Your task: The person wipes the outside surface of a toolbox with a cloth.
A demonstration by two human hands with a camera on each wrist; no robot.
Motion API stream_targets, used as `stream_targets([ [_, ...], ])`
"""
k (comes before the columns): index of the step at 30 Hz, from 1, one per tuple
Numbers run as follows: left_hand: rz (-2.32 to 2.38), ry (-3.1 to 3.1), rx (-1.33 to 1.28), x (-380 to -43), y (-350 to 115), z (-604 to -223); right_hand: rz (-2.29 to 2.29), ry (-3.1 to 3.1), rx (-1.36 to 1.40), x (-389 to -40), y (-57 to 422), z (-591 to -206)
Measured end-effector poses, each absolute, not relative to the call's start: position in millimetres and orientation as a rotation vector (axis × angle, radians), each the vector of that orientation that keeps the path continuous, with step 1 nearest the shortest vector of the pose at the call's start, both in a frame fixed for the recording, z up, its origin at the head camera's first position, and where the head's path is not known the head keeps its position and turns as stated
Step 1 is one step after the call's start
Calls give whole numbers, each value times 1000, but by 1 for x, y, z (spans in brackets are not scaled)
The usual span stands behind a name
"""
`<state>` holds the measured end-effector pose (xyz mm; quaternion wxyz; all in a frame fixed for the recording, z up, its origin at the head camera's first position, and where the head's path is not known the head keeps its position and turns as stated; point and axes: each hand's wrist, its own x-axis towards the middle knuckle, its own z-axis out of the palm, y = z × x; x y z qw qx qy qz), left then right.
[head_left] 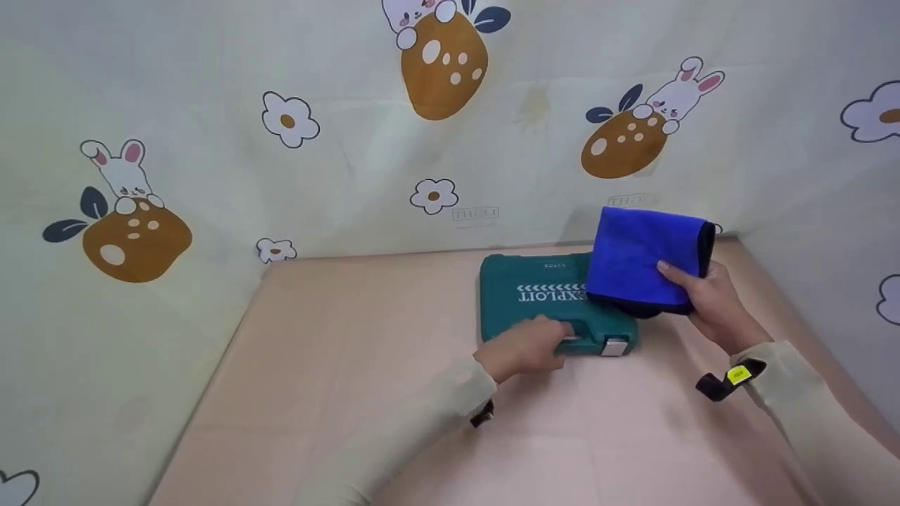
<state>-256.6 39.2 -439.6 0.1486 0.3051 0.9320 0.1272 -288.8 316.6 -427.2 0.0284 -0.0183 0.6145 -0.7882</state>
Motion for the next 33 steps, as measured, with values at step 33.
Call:
stream_targets([
  [33,367,2724,972,-244,22,-396,-2673,1846,128,-282,338,-437],
])
